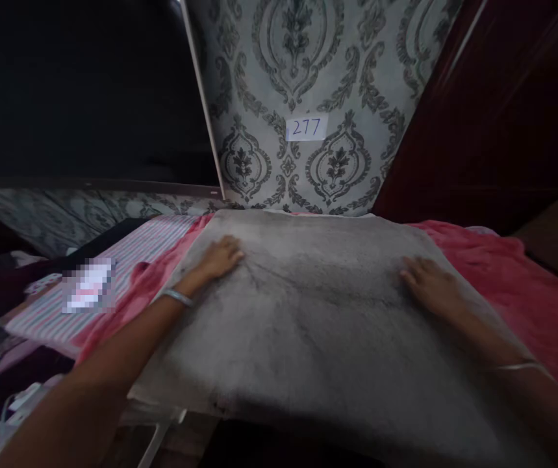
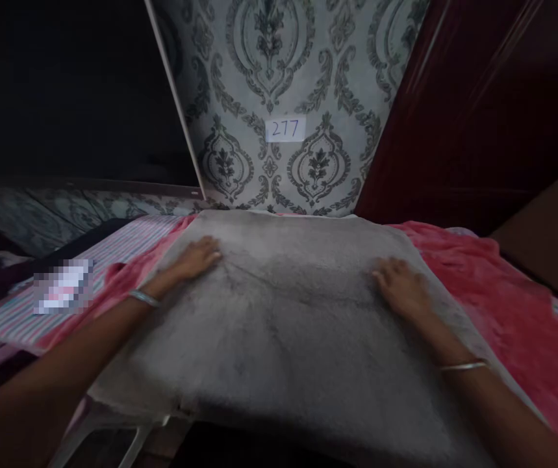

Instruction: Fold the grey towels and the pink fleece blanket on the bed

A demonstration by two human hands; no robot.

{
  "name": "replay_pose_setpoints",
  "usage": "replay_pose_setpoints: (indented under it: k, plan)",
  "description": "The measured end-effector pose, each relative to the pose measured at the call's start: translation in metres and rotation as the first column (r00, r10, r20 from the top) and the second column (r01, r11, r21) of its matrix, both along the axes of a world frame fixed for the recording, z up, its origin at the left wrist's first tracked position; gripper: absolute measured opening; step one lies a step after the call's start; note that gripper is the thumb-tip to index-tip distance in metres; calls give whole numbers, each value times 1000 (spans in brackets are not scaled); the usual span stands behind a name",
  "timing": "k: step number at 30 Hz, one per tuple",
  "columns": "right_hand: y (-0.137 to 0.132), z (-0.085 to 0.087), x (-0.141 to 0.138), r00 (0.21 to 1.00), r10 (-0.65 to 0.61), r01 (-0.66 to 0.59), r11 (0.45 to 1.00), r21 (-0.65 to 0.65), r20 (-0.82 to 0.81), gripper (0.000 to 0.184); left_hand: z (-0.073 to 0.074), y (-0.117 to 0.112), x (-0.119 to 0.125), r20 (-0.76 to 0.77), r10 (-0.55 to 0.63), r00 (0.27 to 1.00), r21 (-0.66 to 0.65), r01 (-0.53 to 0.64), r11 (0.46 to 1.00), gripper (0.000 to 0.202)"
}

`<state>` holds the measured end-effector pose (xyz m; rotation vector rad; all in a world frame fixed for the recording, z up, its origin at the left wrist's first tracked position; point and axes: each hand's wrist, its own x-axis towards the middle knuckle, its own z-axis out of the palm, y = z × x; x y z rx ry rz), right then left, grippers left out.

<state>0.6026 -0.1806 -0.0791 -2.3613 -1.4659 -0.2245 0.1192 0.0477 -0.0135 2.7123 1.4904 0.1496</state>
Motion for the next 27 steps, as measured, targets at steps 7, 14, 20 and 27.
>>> replay_pose_setpoints:
  k: [7,14,20,27]
  plan:
    - [2,-30,-153,926,365,-350,925,-147,91,58,-54,-97,46,10,-369,929,-37,370,928,67]
    - [-43,-47,-60,999,45,-46,986,-163,-15,67,-31,-61,-86,-56,182,982,49,-179,983,62]
    - [-107,-46,-13,964,-261,251,955,-156,-46,63,-31,-63,-120,-25,305,952,109,-301,947,63]
    - [-112,-10,-58,917,-393,399,886,-237,74,60,-25,-59,-112,36,248,968,142,-250,958,64]
